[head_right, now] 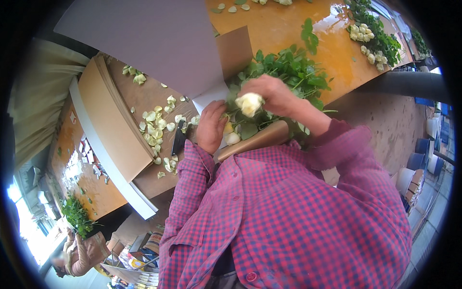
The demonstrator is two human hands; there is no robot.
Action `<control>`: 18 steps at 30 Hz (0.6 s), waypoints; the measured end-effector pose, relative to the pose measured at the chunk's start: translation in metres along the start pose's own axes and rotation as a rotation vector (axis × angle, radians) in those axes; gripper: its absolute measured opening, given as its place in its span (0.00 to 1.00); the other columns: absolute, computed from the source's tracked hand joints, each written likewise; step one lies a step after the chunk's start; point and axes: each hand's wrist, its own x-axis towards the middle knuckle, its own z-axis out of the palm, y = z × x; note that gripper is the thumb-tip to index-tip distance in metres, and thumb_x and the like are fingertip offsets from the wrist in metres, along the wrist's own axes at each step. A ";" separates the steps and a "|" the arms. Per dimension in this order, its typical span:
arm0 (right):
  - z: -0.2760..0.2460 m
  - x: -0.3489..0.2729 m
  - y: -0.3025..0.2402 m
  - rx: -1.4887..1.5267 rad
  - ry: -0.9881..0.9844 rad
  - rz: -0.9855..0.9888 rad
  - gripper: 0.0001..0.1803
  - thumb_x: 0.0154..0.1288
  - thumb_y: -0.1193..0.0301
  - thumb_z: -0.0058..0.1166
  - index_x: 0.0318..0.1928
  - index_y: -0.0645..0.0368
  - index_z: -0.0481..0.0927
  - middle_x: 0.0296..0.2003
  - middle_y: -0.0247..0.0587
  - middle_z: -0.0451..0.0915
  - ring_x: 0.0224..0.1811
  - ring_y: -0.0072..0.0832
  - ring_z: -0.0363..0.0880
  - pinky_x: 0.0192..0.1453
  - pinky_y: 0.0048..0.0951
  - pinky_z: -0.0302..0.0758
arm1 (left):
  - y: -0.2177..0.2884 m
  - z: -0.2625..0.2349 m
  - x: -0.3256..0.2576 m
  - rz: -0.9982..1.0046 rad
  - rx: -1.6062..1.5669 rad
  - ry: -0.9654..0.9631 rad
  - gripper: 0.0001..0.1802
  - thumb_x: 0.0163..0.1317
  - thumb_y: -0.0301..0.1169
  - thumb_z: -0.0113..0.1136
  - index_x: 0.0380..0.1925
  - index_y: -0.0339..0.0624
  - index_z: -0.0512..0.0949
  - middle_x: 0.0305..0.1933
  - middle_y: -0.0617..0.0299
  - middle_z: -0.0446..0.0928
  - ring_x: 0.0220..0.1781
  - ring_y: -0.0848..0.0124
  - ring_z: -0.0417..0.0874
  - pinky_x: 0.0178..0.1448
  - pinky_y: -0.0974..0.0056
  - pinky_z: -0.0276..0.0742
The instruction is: The person arranges white roses into a cardboard box lined with white paper. They repeatedly pick up roses, place them in the box, and adjust the paper and flowers. The person also uses a stapler to secure the paper inside the box.
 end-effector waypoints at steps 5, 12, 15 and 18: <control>-0.046 0.000 -0.005 0.279 0.347 0.233 0.16 0.67 0.81 0.67 0.55 0.58 0.90 0.50 0.36 0.89 0.53 0.26 0.86 0.60 0.30 0.81 | 0.002 0.003 0.000 -0.026 0.001 0.044 0.24 0.62 0.23 0.67 0.60 0.39 0.80 0.69 0.53 0.76 0.73 0.47 0.74 0.76 0.49 0.73; -0.095 0.011 -0.025 0.647 0.603 0.290 0.14 0.75 0.76 0.62 0.58 0.64 0.86 0.44 0.40 0.88 0.45 0.29 0.85 0.54 0.31 0.82 | 0.002 0.006 -0.004 -0.045 -0.005 0.071 0.24 0.62 0.22 0.67 0.60 0.38 0.80 0.69 0.51 0.76 0.73 0.48 0.73 0.76 0.50 0.72; -0.084 0.016 -0.038 0.428 0.187 0.255 0.14 0.74 0.73 0.64 0.57 0.60 0.87 0.43 0.37 0.88 0.47 0.27 0.85 0.54 0.31 0.82 | 0.000 0.007 -0.005 -0.057 0.000 0.073 0.25 0.62 0.22 0.67 0.61 0.39 0.79 0.69 0.51 0.76 0.72 0.48 0.74 0.75 0.50 0.73; -0.044 0.029 -0.046 -0.060 -0.178 -0.073 0.16 0.60 0.79 0.62 0.49 0.56 0.88 0.42 0.45 0.87 0.46 0.48 0.85 0.52 0.44 0.81 | -0.003 0.008 -0.005 -0.048 0.004 0.073 0.25 0.62 0.22 0.68 0.61 0.41 0.80 0.70 0.52 0.75 0.73 0.48 0.74 0.74 0.50 0.74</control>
